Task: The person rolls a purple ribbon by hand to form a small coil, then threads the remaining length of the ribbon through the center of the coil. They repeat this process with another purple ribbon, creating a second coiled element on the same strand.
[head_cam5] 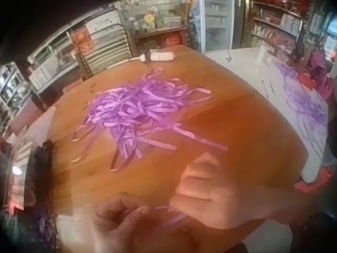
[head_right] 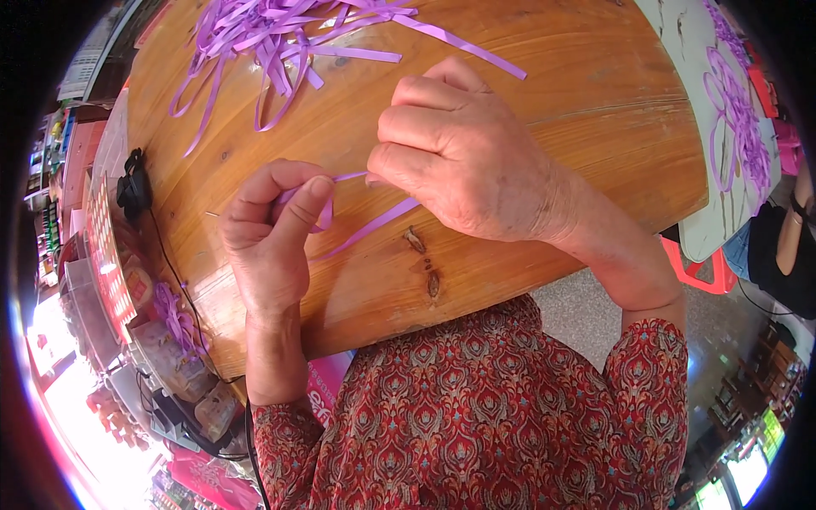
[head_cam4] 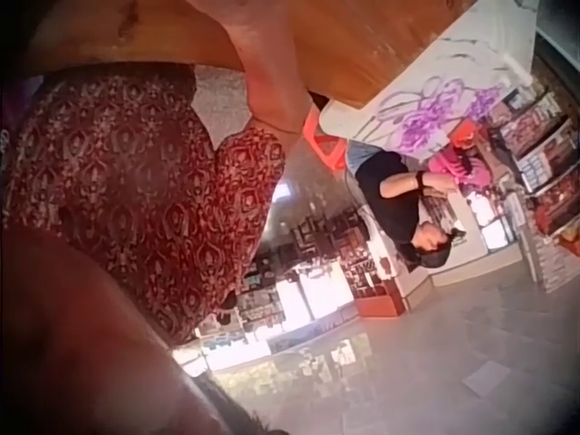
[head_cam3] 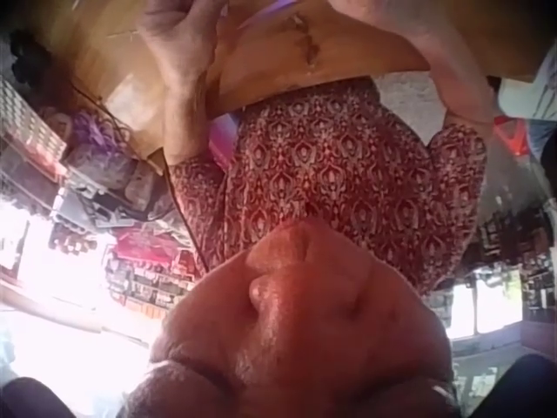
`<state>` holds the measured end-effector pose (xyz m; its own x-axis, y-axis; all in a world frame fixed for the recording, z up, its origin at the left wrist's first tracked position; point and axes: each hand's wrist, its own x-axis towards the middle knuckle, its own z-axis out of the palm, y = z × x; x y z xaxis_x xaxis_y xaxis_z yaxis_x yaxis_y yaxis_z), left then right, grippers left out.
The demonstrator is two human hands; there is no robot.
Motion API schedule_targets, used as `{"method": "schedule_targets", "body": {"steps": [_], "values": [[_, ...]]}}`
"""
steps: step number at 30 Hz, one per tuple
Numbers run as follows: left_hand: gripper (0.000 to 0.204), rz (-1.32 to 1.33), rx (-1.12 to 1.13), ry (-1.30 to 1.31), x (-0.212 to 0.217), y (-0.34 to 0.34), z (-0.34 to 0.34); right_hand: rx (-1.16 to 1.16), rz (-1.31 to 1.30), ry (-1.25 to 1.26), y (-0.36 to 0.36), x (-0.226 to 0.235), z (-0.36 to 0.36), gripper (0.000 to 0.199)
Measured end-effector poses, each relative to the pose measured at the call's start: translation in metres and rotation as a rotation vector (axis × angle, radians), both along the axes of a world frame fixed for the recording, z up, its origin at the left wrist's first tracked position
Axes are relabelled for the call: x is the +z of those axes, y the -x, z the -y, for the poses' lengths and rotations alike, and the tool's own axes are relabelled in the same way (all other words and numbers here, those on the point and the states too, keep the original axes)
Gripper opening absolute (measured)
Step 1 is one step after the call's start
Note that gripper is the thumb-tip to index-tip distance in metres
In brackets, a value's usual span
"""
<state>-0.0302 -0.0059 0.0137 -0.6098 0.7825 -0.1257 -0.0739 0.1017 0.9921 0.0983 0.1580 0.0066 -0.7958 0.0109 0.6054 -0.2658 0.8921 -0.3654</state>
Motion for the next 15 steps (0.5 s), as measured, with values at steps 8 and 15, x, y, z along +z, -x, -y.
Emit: {"method": "schedule_targets", "body": {"steps": [8,15], "values": [[0.003,-0.179,0.001,-0.047,0.003,0.005,0.000,0.038,-0.079,-0.004,0.005,0.001,-0.008,0.016],[0.027,-0.396,0.235,-0.300,0.014,0.034,-0.005,-0.203,0.113,0.250,0.000,0.026,-0.016,0.021]]}}
